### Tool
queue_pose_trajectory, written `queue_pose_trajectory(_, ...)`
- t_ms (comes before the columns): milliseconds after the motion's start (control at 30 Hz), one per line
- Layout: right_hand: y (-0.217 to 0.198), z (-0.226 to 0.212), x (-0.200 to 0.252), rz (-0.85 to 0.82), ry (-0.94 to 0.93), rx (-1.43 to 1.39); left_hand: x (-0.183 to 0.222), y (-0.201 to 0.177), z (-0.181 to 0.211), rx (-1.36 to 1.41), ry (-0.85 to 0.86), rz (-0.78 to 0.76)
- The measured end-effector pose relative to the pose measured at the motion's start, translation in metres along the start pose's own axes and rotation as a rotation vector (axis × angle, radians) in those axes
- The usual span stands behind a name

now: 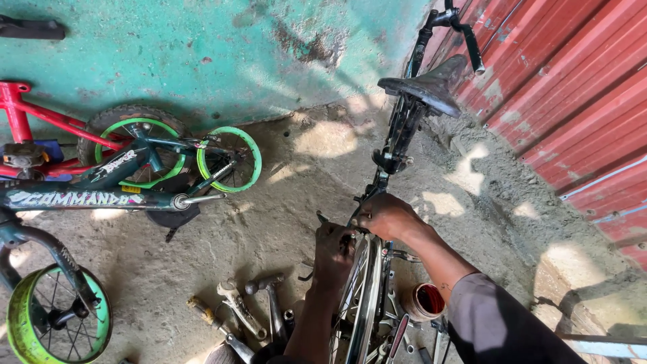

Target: Adjusting and threading a brake cable on a bicycle frame

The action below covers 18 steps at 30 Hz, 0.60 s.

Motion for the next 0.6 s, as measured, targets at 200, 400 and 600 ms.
queue_pose_trajectory(200, 0.013, 0.029, -0.005, 0.096, -0.072, -0.023, 0.001, 0.004, -0.006, 0.021, 0.040, 0.005)
queue_pose_trajectory(400, 0.013, 0.040, 0.005, 0.059, -0.112, -0.104, 0.003, 0.002, -0.001, 0.087, 0.005, 0.008)
queue_pose_trajectory(600, 0.004, 0.008, 0.017, 0.040, -0.136, -0.125, 0.004, 0.002, 0.001, 0.033, 0.017, -0.040)
Point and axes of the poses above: each hand's wrist, its own x-axis away from the middle knuckle, its own y-axis out of the palm, z = x × y, the point moved 5 cm from there along -x, towards the middle knuckle, and after that the axes turned 13 degrees about -y, right-handed, at the moved point
